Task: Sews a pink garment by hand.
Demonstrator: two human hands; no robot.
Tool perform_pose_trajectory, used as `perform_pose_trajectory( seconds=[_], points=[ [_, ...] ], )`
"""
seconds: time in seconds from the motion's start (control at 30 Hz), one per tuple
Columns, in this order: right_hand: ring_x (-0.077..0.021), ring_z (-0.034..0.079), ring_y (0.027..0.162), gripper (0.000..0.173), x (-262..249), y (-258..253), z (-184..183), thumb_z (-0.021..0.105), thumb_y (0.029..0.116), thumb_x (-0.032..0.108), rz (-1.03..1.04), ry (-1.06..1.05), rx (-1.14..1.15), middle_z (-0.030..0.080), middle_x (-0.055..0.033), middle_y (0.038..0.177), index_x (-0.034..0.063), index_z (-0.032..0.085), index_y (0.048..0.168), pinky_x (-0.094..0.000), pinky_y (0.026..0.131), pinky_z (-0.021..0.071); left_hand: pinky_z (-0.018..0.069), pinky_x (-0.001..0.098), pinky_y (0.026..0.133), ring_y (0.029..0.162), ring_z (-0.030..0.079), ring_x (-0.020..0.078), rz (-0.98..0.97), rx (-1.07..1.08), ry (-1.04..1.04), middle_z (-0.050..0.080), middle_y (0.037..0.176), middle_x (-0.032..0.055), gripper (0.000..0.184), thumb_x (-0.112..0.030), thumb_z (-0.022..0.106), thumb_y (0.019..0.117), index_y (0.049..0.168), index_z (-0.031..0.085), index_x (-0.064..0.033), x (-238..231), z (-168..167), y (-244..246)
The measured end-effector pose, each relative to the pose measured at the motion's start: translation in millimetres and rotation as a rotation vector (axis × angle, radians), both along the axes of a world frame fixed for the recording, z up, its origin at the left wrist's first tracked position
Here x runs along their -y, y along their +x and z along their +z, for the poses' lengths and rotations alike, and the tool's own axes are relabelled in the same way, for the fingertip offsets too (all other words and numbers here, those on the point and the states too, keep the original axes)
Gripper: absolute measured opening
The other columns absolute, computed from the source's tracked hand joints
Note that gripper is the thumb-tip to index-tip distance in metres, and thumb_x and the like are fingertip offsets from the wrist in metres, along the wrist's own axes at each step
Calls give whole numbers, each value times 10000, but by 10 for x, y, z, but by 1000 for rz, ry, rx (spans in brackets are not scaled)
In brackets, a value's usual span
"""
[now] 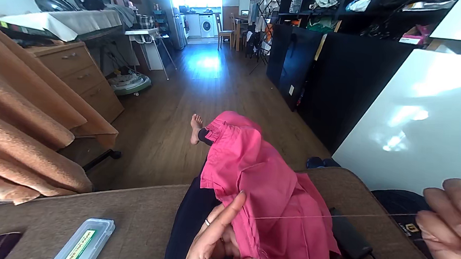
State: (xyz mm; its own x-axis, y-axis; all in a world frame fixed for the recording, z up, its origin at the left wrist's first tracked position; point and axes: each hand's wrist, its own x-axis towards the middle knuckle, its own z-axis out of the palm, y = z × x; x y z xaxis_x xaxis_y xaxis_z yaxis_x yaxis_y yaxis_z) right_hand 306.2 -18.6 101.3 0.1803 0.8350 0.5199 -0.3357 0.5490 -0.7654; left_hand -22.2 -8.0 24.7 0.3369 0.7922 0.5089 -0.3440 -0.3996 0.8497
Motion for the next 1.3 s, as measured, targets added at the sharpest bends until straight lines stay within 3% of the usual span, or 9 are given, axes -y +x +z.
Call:
perform_pose_trajectory(
  seconds=[0.1,0.2,0.3,0.43,0.57,0.67,0.77,0.93,1.3],
  points=[
    [94,515,637,156,-69,116,-190,584,1029,223,-522,40,564,613,168,832,218,655,890,-67,565,422,627,308,875,1055,681,90,15,15,-10,398,1565,74,852,137,718,832,1583,356,-40,6,10,-8],
    [48,505,741,204,-133,144,-310,566,976,86,-912,94,795,549,-31,884,-59,594,836,-77,629,413,623,307,886,1056,680,91,0,15,-9,397,1566,76,855,146,711,841,1590,344,-45,-4,9,-19],
    [28,508,757,244,-133,173,-319,546,997,101,-1002,82,847,537,-65,885,-67,574,823,-75,623,408,623,290,853,974,683,73,11,10,-17,424,1546,74,849,151,717,827,1578,363,-31,-4,24,-37],
    [-122,470,695,334,-230,334,-387,535,1030,176,-1161,84,1005,533,-160,813,-101,600,856,-222,581,361,617,251,803,877,671,36,5,21,-37,413,1552,57,853,151,727,814,1571,387,-47,-2,19,-45],
    [-240,571,744,342,-162,23,-402,571,1036,238,-949,45,1139,619,-251,941,-80,695,1055,-341,613,471,638,300,832,940,700,83,-16,48,-47,305,1620,85,920,153,725,809,1603,311,-62,-7,4,-41],
    [-55,619,870,288,86,-581,-388,647,1012,336,-538,78,1004,660,-103,995,61,717,1059,-174,733,517,642,330,861,1012,711,119,-22,55,-57,277,1644,81,942,159,725,809,1612,299,-90,5,12,-24],
    [-37,611,890,236,172,-1043,-479,739,961,272,-181,110,839,659,-95,993,59,730,1061,-130,733,497,639,339,868,1043,701,126,-44,31,-37,293,1628,95,927,142,715,831,1617,276,-79,14,16,-8],
    [-50,624,879,136,122,-1250,-569,719,965,170,-162,151,830,654,-95,935,38,716,931,-118,753,508,635,354,877,1094,687,146,-20,35,-11,310,1620,97,926,136,717,831,1617,291,-104,22,8,-15],
    [-61,617,892,118,230,-1085,-588,732,936,115,-18,155,749,654,-104,904,-3,734,925,-129,791,494,608,389,965,1161,678,161,55,185,-82,332,1626,52,967,198,641,805,1613,161,-30,11,63,-28]
  ],
)
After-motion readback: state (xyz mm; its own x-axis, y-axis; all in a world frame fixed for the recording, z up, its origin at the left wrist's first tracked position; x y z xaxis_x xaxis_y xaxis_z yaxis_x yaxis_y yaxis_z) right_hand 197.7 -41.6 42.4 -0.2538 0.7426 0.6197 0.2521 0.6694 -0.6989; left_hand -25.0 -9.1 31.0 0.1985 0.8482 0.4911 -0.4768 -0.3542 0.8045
